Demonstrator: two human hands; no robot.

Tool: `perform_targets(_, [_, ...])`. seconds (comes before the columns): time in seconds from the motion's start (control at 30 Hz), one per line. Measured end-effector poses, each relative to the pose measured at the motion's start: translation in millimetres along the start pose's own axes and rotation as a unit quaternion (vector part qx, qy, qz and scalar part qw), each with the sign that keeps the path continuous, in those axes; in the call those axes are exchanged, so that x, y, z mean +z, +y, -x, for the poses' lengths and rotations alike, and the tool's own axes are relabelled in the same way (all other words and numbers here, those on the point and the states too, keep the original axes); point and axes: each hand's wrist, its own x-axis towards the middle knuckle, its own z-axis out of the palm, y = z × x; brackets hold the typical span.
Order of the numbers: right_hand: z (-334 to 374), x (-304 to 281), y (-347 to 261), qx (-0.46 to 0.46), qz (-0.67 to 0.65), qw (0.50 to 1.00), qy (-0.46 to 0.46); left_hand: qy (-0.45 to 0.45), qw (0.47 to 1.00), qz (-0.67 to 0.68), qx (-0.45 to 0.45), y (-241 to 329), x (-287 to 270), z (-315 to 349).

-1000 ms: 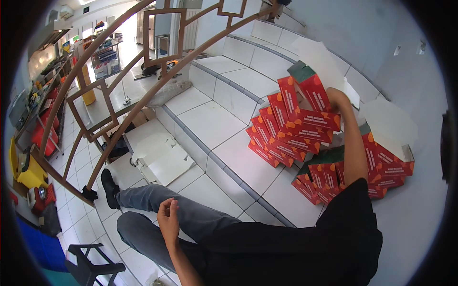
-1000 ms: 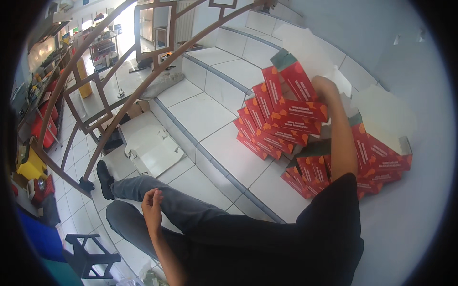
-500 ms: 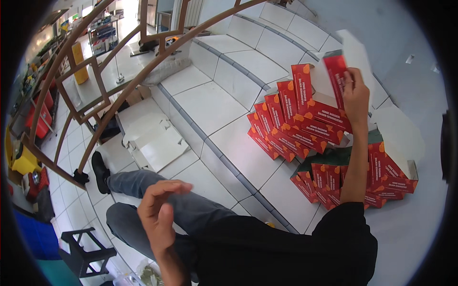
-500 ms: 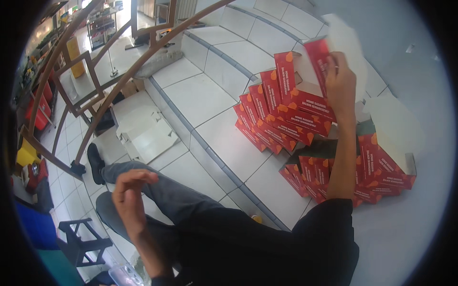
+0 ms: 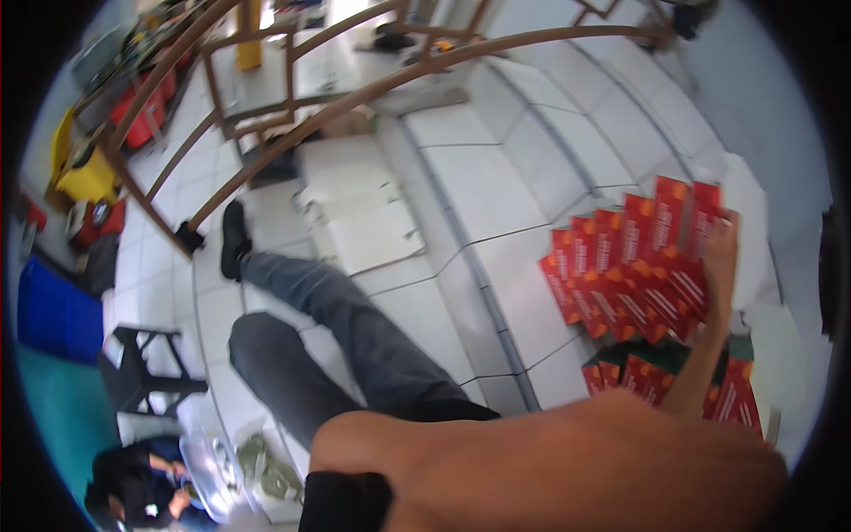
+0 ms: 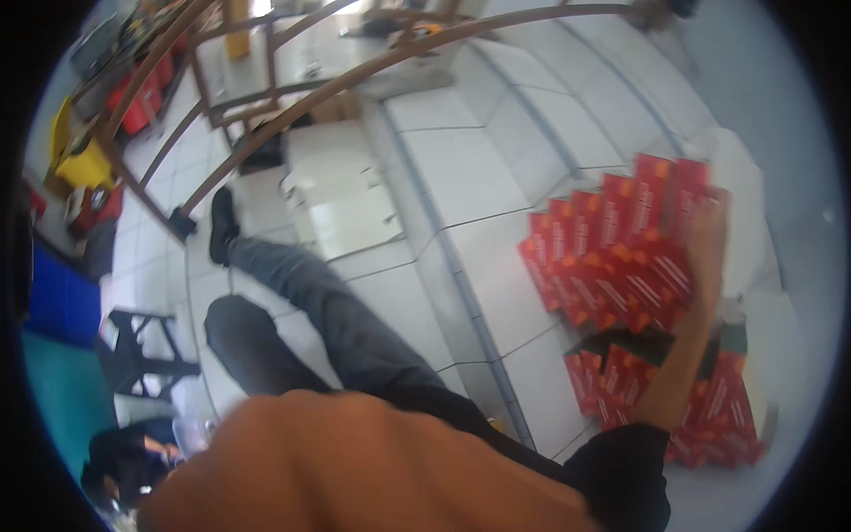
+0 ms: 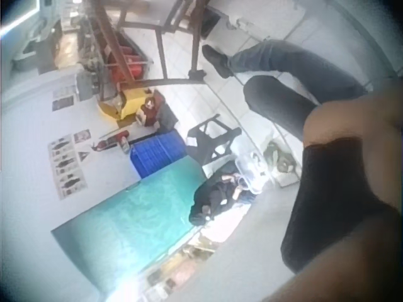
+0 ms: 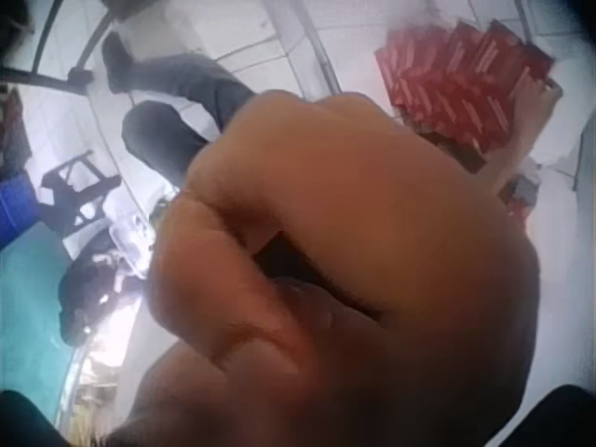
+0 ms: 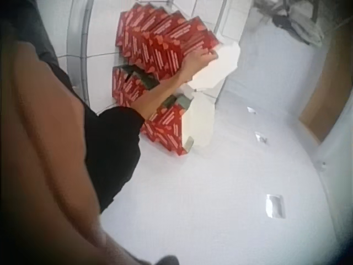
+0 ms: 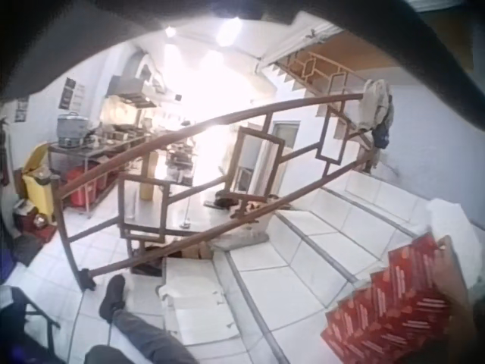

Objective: The person assembles multiple cardboard takeout boxes by folding the pre-cut flaps and stacking the finished boxes on a set of stairs.

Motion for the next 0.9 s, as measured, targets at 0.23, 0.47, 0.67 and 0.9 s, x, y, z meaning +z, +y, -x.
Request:
perform_targets(0.23, [-16, 10, 0, 0.046, 0.018, 0.980, 0.192, -0.018, 0.999, 0.033, -0.012, -40, 12, -28])
perform_targets(0.47, [-40, 14, 70, 0.120, -0.090, 0.989, -0.014, -0.015, 0.999, 0.044, -0.013, -45, 8, -19])
perform_targets(0.67, [54, 52, -141, -0.059, -0.126, 0.970, 0.198, 0.026, 0.995, 0.098, 0.016, -49, -8, 7])
perform_targets(0.9, [209, 404, -302, -0.289, -0.328, 0.813, -0.385, 0.203, 0.969, 0.126, 0.060, -34, -14, 82])
